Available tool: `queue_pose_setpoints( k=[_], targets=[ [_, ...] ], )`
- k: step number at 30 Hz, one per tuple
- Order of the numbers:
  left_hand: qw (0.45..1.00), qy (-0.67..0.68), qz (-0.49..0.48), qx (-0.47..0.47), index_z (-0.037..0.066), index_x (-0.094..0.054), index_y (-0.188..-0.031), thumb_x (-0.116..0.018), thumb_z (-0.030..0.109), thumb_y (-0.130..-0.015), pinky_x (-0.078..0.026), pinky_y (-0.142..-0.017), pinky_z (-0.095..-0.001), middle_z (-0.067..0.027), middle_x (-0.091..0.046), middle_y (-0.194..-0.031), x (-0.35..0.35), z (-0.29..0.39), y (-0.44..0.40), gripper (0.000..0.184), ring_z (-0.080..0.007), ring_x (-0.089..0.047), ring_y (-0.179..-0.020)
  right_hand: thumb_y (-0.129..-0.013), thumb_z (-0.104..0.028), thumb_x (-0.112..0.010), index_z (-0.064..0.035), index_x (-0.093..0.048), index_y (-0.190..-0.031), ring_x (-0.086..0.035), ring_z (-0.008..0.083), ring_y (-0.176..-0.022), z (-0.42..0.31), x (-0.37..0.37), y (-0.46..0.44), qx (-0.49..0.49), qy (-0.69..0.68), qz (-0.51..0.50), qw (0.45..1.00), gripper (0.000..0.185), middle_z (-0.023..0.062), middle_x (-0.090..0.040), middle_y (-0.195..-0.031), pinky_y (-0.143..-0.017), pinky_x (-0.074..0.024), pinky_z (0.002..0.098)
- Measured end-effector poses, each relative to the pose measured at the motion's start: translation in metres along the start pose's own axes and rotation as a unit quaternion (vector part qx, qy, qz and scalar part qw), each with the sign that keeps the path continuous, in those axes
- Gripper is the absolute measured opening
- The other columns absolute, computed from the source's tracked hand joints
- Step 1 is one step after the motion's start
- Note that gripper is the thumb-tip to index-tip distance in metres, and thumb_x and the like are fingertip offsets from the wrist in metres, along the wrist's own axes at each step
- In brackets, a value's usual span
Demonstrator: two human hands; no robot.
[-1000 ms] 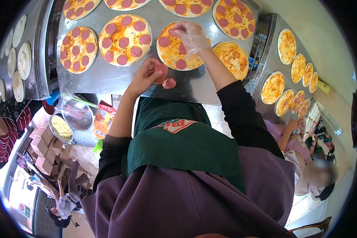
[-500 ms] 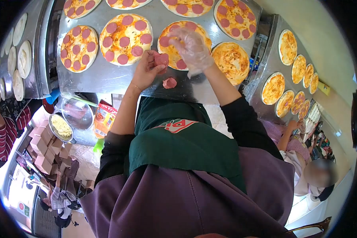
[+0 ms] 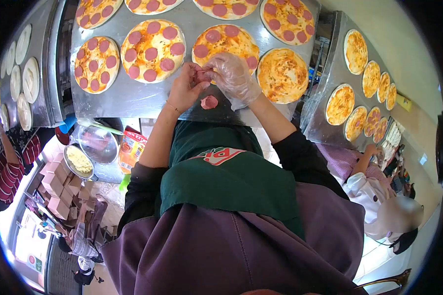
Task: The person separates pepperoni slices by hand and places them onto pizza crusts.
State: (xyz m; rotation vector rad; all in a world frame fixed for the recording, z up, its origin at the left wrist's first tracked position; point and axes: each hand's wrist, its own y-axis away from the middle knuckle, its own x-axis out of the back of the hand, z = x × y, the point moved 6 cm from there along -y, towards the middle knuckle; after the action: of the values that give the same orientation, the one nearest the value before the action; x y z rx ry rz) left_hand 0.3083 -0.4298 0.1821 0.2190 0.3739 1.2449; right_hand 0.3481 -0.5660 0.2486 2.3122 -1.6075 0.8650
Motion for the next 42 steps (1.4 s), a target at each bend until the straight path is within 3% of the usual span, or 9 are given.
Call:
queue_pose_setpoints(
  k=[2, 15, 16, 22, 24, 27, 29, 40, 42],
  targets=[
    [0.997, -0.076, -0.008, -0.010, 0.002, -0.039, -0.112, -0.061, -0.009, -0.083, -0.054, -0.077, -0.0268, -0.0109, -0.063, -0.101, -0.002, 0.003, 0.001, 0.039, -0.0162, -0.064, -0.094, -0.072, -0.007, -0.071, -0.0045, -0.065, -0.089, -0.063, 0.0319, -0.079, 0.006, -0.003, 0.006, -0.014, 0.005, -0.014, 1.000, 0.018, 0.0119, -0.064, -0.084, -0.069, -0.0506, 0.0392],
    [0.990, -0.137, -0.035, 0.016, 0.005, -0.037, -0.117, -0.061, -0.008, -0.084, -0.053, -0.081, -0.0292, -0.0115, -0.062, -0.103, -0.010, -0.008, 0.006, 0.043, -0.0168, -0.064, -0.096, -0.076, -0.008, -0.069, -0.0046, -0.063, -0.090, -0.063, 0.0325, -0.080, 0.029, -0.019, 0.036, -0.104, -0.056, 0.003, 0.993, 0.016, 0.0130, -0.065, -0.084, -0.071, -0.0496, 0.0402],
    [0.989, -0.144, -0.015, -0.001, 0.005, -0.039, -0.114, -0.064, -0.005, -0.082, -0.052, -0.076, -0.0301, -0.0117, -0.063, -0.096, -0.008, -0.010, 0.006, 0.042, -0.0183, -0.065, -0.089, -0.076, -0.008, -0.069, -0.0046, -0.063, -0.090, -0.063, 0.0325, -0.080, 0.033, -0.021, 0.038, -0.104, -0.056, 0.003, 0.993, 0.016, 0.0130, -0.065, -0.084, -0.071, -0.0496, 0.0402],
    [0.992, -0.124, -0.029, 0.009, 0.005, -0.039, -0.113, -0.066, -0.005, -0.079, -0.051, -0.070, -0.0304, -0.0112, -0.065, -0.087, -0.009, -0.001, 0.007, 0.045, -0.0192, -0.066, -0.081, -0.078, -0.005, -0.070, -0.0031, -0.065, -0.095, -0.066, 0.0236, -0.082, 0.034, -0.023, 0.044, -0.121, -0.136, 0.000, 0.983, 0.018, 0.0102, -0.067, -0.087, -0.074, -0.0518, 0.0343],
    [0.992, -0.117, -0.043, 0.018, 0.005, -0.038, -0.114, -0.066, -0.005, -0.079, -0.051, -0.070, -0.0304, -0.0113, -0.065, -0.087, -0.008, -0.002, 0.006, 0.046, -0.0192, -0.065, -0.080, -0.082, -0.002, -0.067, -0.0015, -0.065, -0.096, -0.066, 0.0163, -0.086, 0.045, -0.037, 0.052, -0.198, -0.376, -0.008, 0.905, 0.014, 0.0072, -0.068, -0.093, -0.078, -0.0526, 0.0304],
    [0.991, -0.124, -0.059, 0.011, 0.005, -0.036, -0.115, -0.067, -0.005, -0.079, -0.050, -0.071, -0.0308, -0.0111, -0.066, -0.086, -0.007, -0.002, 0.006, 0.048, -0.0198, -0.066, -0.080, -0.085, -0.001, -0.065, -0.0006, -0.065, -0.095, -0.065, 0.0139, -0.089, 0.053, -0.040, 0.055, -0.217, -0.367, -0.068, 0.902, 0.011, 0.0066, -0.068, -0.096, -0.080, -0.0527, 0.0290],
    [0.982, -0.164, -0.086, 0.028, 0.006, -0.032, -0.117, -0.065, -0.004, -0.083, -0.053, -0.077, -0.0291, -0.0115, -0.064, -0.097, -0.009, -0.001, 0.007, 0.048, -0.0162, -0.065, -0.088, -0.085, -0.001, -0.065, -0.0005, -0.065, -0.096, -0.065, 0.0143, -0.088, 0.053, -0.037, 0.056, -0.212, -0.351, -0.072, 0.909, 0.011, 0.0068, -0.068, -0.095, -0.080, -0.0527, 0.0289],
    [0.984, -0.151, -0.098, 0.016, 0.006, -0.034, -0.116, -0.068, -0.003, -0.080, -0.052, -0.072, -0.0298, -0.0102, -0.065, -0.088, -0.014, 0.003, 0.011, 0.050, -0.0178, -0.065, -0.083, -0.086, 0.000, -0.064, -0.0009, -0.064, -0.097, -0.064, 0.0125, -0.085, 0.035, -0.030, 0.057, -0.213, -0.377, -0.076, 0.898, 0.011, 0.0053, -0.067, -0.092, -0.078, -0.0530, 0.0273],
    [0.983, -0.158, -0.095, 0.003, 0.005, -0.035, -0.115, -0.068, -0.002, -0.079, -0.051, -0.072, -0.0313, -0.0119, -0.067, -0.085, -0.015, 0.005, 0.011, 0.050, -0.0210, -0.067, -0.082, -0.086, -0.001, -0.064, -0.0013, -0.064, -0.099, -0.064, 0.0124, -0.086, 0.033, -0.030, 0.061, -0.265, -0.449, -0.070, 0.850, 0.013, 0.0050, -0.067, -0.093, -0.078, -0.0528, 0.0271]
  ],
)
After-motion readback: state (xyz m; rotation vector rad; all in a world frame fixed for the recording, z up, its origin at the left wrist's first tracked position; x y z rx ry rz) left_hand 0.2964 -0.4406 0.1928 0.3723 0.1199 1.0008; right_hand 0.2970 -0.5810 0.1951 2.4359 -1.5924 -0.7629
